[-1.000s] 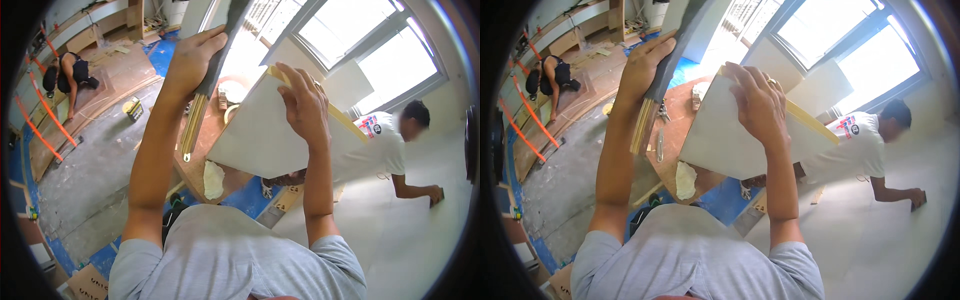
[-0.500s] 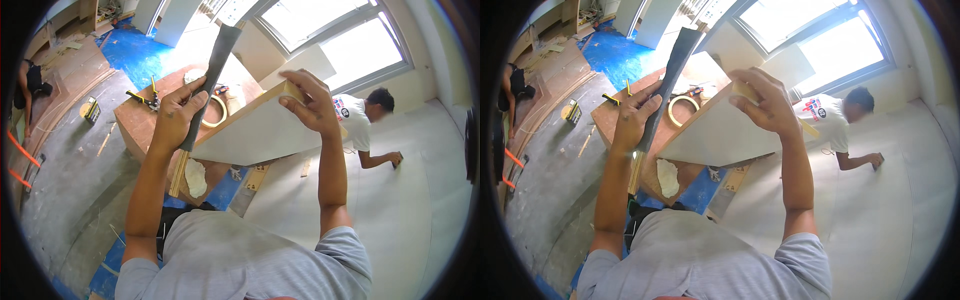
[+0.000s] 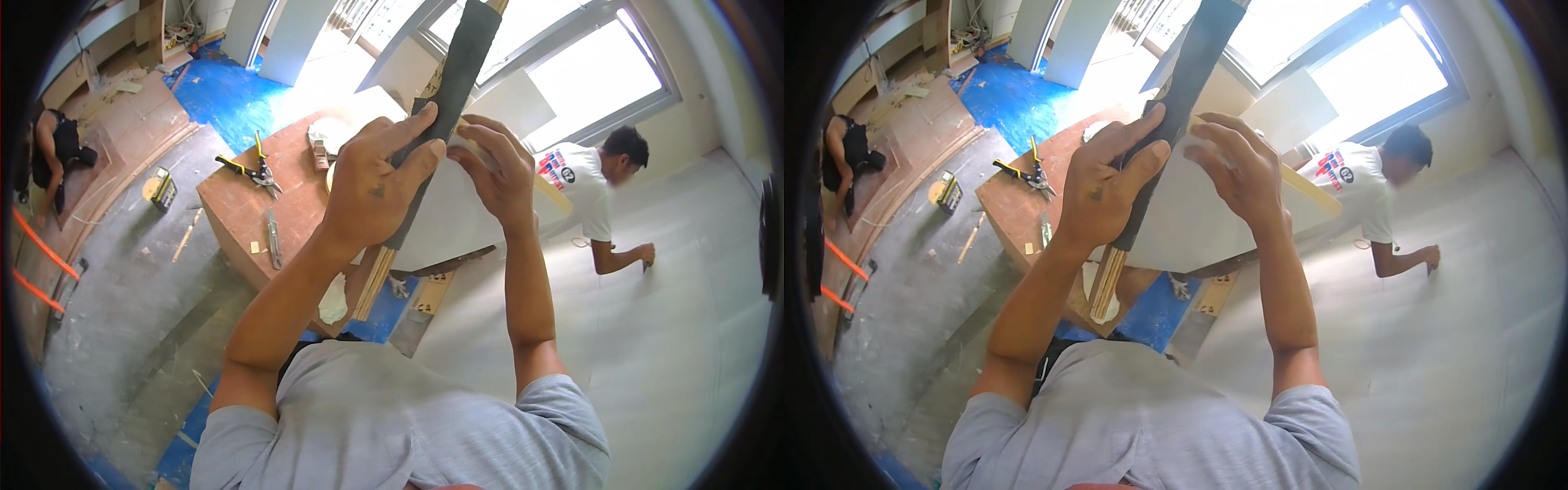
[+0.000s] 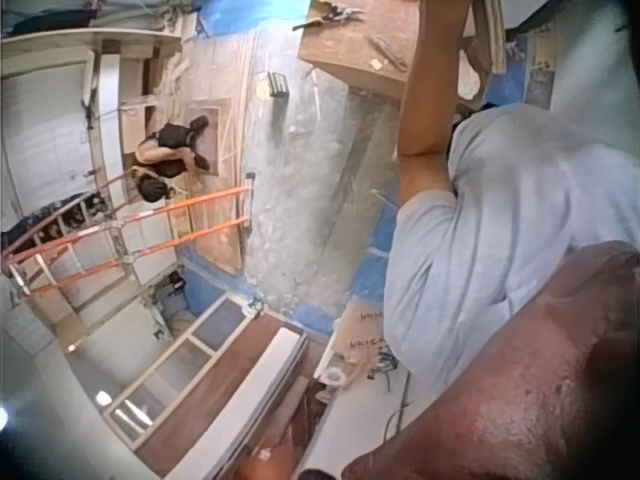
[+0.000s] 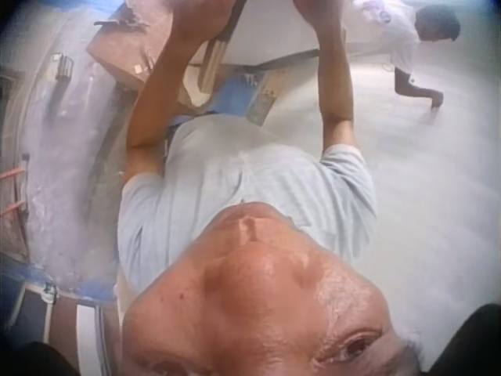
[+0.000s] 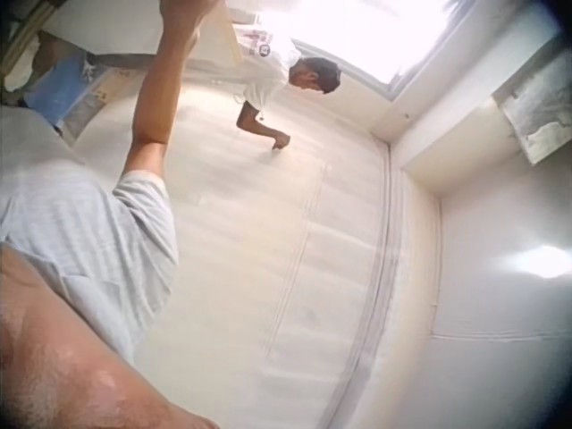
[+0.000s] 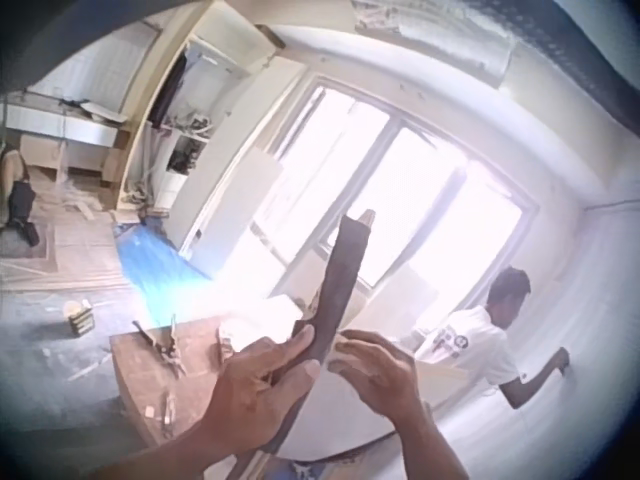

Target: The person holds a large wooden panel at a workbench, turns it over to check the edges, and uses a handheld sanding block to smooth the sides and corners of the panel.

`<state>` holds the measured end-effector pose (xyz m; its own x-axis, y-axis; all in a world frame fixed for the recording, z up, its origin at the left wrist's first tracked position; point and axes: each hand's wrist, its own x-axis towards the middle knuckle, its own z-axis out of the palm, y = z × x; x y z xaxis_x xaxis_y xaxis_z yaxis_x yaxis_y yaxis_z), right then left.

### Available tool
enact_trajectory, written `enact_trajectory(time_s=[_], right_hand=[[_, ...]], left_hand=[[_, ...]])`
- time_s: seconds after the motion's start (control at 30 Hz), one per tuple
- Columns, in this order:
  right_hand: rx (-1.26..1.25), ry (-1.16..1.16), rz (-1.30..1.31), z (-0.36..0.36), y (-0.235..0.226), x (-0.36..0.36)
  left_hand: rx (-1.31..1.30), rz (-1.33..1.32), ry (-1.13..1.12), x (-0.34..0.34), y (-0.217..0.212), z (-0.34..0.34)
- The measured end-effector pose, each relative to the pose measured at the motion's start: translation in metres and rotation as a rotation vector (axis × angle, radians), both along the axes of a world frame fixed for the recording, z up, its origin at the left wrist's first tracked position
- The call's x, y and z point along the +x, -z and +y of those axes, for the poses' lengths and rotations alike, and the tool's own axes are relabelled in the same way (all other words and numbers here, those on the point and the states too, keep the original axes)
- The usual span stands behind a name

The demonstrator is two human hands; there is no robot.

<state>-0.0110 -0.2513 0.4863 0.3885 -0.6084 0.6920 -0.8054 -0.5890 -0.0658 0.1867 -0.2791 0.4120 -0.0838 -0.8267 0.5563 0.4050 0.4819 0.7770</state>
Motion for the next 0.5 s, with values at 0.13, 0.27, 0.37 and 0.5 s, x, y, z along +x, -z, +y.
enact_trajectory(time_s=[0.13,0.27,0.37,0.5], right_hand=[[-0.056,-0.031,0.006,-0.001,0.001,-0.009],[-0.091,-0.035,0.024,0.0,-0.001,-0.009],[-0.102,-0.006,0.033,0.005,-0.002,-0.012],[-0.167,-0.015,0.066,0.005,-0.007,-0.016]], left_hand=[[-0.086,-0.191,-0.124,-0.012,-0.016,-0.002],[-0.014,-0.161,-0.072,-0.028,-0.041,-0.027],[0.032,-0.252,-0.128,-0.025,-0.035,-0.01],[0.136,-0.351,-0.165,-0.016,-0.047,0.01]])
